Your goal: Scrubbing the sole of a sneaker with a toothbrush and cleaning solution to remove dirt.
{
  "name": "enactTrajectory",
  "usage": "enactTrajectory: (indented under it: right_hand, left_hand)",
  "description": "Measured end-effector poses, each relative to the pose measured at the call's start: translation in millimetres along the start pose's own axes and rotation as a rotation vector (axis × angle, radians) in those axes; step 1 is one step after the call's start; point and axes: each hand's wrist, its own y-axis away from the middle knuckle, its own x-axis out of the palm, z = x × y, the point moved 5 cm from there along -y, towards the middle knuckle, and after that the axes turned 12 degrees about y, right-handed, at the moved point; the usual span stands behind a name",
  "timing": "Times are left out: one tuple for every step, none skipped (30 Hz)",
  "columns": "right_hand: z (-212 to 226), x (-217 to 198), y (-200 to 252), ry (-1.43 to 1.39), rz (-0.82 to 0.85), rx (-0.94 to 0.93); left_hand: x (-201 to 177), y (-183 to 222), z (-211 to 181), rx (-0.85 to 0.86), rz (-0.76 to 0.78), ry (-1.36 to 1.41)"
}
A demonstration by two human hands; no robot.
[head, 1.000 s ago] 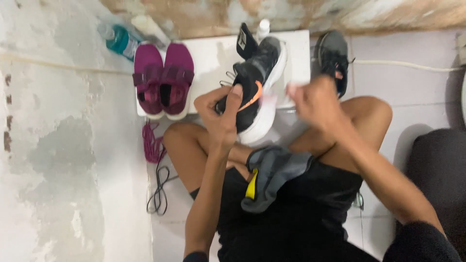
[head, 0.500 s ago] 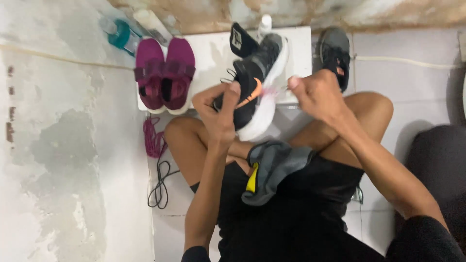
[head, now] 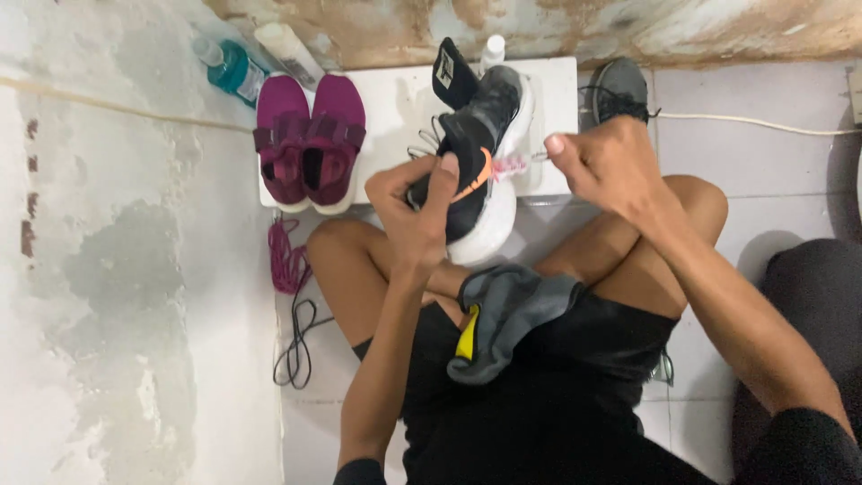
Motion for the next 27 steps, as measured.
enactTrajectory:
  right_hand:
    - [12.3,-1.1,8.6,-0.005,0.010,0.003]
    - [25.6,-3.0,12.0,0.013,0.006,-0.075]
    - [39.4,-4.8,15.8,0.031,0.002,-0.154]
    - [37.9,-9.7,10.1,0.022,0.006,-0.153]
    - [36.9,-15.3,4.6,-0.003,0.002,-0.164]
    - [31.9,-23.3,-3.8,-0.013,-0.016,-0.173]
    - [25.2,-19.5,-5.6,-0.008,-0.026,-0.172]
    - [18.5,-15.3,-4.0,0.022,-0.023,-0.140]
    - [11.7,-10.9,-2.3,0.051,-0.021,-0.108]
    - [23.2,-16.7,0.5,0.051,-0.019,-0.114]
    - [38.2,-21.6,3.9,0.058,-0.002,-0.184]
    - [56.8,-24.4,8.7,0.059,0.014,-0.248]
    - [39.8,-15.8,5.7,0.055,0.015,-0.248]
    - [18.1,-9.1,1.9,0.074,0.010,-0.204]
    - [-3.9,-2.6,-2.0,0.093,0.004,-0.159]
    - [8.2,-5.0,1.8,0.094,0.010,-0.159]
    - [22.8,-8.6,5.9,0.121,-0.015,-0.209]
    - [35.0,-12.6,7.2,0.148,-0.045,-0.267]
    - [33.5,-15.9,2.9,0.149,-0.045,-0.277]
    - [37.7,-15.7,4.0,0.165,-0.019,-0.287]
    - [42.0,-15.6,5.3,0.181,0.007,-0.297]
    - [34.1,-17.9,1.0,0.184,0.003,-0.299]
    - [23.1,-19.9,-4.4,0.190,0.019,-0.240]
    - [12.1,-22.2,-9.1,0.197,0.044,-0.184]
    - [31.6,-30.7,-9.5,0.199,0.049,-0.190]
    - [54.4,-38.4,-8.2,0.211,0.054,-0.262]
    - [77.1,-46.0,-6.5,0.224,0.060,-0.335]
  left_hand:
    - [0.8,1.0,-1.5,-0.011,-0.005,-0.002]
    - [3.0,-2.6,-2.9,0.016,0.004,0.005]
    - [4.7,-6.2,-4.6,0.044,0.014,0.013]
    - [4.5,-4.5,-8.6,0.037,0.010,0.005]
    - [5.5,-2.8,-12.7,0.028,0.021,-0.004]
    - [10.0,-6.2,-15.1,0.033,0.044,-0.004]
    - [8.7,-9.5,-13.3,0.040,0.051,-0.002]
    - [6.1,-7.8,-11.9,0.043,0.040,-0.007]
    - [3.3,-6.2,-10.3,0.046,0.028,-0.013]
    - [4.9,-7.5,-11.2,0.048,0.022,-0.012]
    - [7.5,-8.7,-11.4,0.033,0.046,-0.017]
    - [6.9,-9.2,-12.8,0.014,0.075,-0.025]
    - [5.6,-7.5,-12.2,0.012,0.073,-0.029]
    - [7.3,-7.5,-12.1,0.040,0.075,0.011]
    - [9.1,-7.5,-11.9,0.067,0.077,0.051]
    - [6.5,-7.6,-12.7,0.064,0.073,0.054]
    - [4.2,-7.9,-13.8,0.067,0.075,0.048]
    - [3.3,-10.0,-15.1,0.079,0.072,0.039]
    - [7.6,-12.9,-14.1,0.085,0.064,0.039]
    - [9.7,-12.0,-14.6,0.097,0.088,0.032]
    - [11.9,-10.9,-15.2,0.109,0.113,0.025]
    - [12.3,-10.7,-14.6,0.113,0.114,0.025]
    - [11.4,-10.9,-13.9,0.113,0.083,0.025]
    - [10.1,-9.4,-12.5,0.107,0.043,0.026]
    - [10.3,-10.1,-15.0,0.107,0.036,0.029]
    - [12.3,-10.6,-17.8,0.111,0.066,0.045]
    - [14.4,-11.0,-20.6,0.115,0.097,0.061]
